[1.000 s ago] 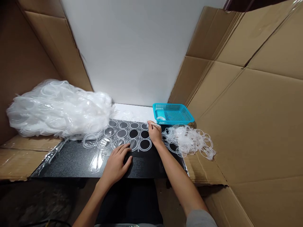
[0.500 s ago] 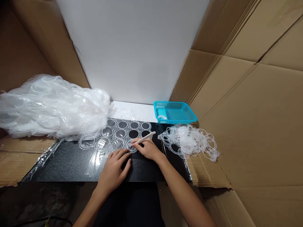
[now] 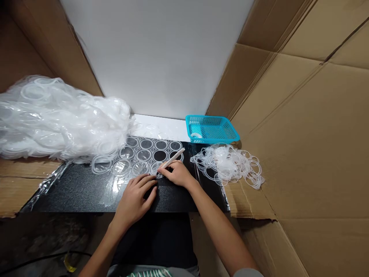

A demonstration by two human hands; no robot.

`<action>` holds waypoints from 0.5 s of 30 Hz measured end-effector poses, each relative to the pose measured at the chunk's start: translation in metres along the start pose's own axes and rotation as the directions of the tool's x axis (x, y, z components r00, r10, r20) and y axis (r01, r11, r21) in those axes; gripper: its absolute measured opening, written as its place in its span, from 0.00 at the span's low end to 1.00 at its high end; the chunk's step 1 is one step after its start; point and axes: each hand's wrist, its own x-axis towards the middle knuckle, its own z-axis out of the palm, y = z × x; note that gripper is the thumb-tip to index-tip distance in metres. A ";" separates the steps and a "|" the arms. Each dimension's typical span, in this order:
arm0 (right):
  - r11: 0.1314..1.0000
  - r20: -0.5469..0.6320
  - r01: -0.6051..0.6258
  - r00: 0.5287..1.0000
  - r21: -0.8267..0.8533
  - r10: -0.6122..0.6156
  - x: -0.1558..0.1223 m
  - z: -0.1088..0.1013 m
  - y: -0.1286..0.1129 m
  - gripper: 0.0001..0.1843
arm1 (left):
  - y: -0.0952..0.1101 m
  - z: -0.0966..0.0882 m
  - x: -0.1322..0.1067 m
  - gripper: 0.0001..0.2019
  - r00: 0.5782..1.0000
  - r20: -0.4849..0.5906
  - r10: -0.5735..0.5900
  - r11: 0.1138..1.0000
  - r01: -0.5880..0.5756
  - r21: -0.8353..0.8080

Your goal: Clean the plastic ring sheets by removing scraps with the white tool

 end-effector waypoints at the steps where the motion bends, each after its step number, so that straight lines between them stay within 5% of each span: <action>1: 1.000 -0.003 0.003 1.000 0.001 -0.003 0.000 0.000 0.000 0.10 | 0.000 0.000 0.000 0.13 1.000 0.002 0.001 1.000 -0.001 -0.001; 8: 0.975 0.039 0.151 0.988 -0.162 -0.147 -0.004 0.000 0.001 0.12 | 0.001 0.000 0.004 0.13 0.999 0.034 0.000 1.000 -0.001 0.017; 12: 0.836 0.168 0.361 0.933 -0.413 -0.320 -0.005 0.002 -0.002 0.14 | 0.001 0.000 0.006 0.14 0.998 0.066 0.009 0.999 -0.011 0.038; 15: 0.744 0.156 0.375 0.924 -0.553 -0.350 -0.002 0.005 -0.005 0.15 | 0.000 -0.001 0.005 0.13 0.997 0.073 0.016 1.000 -0.017 0.009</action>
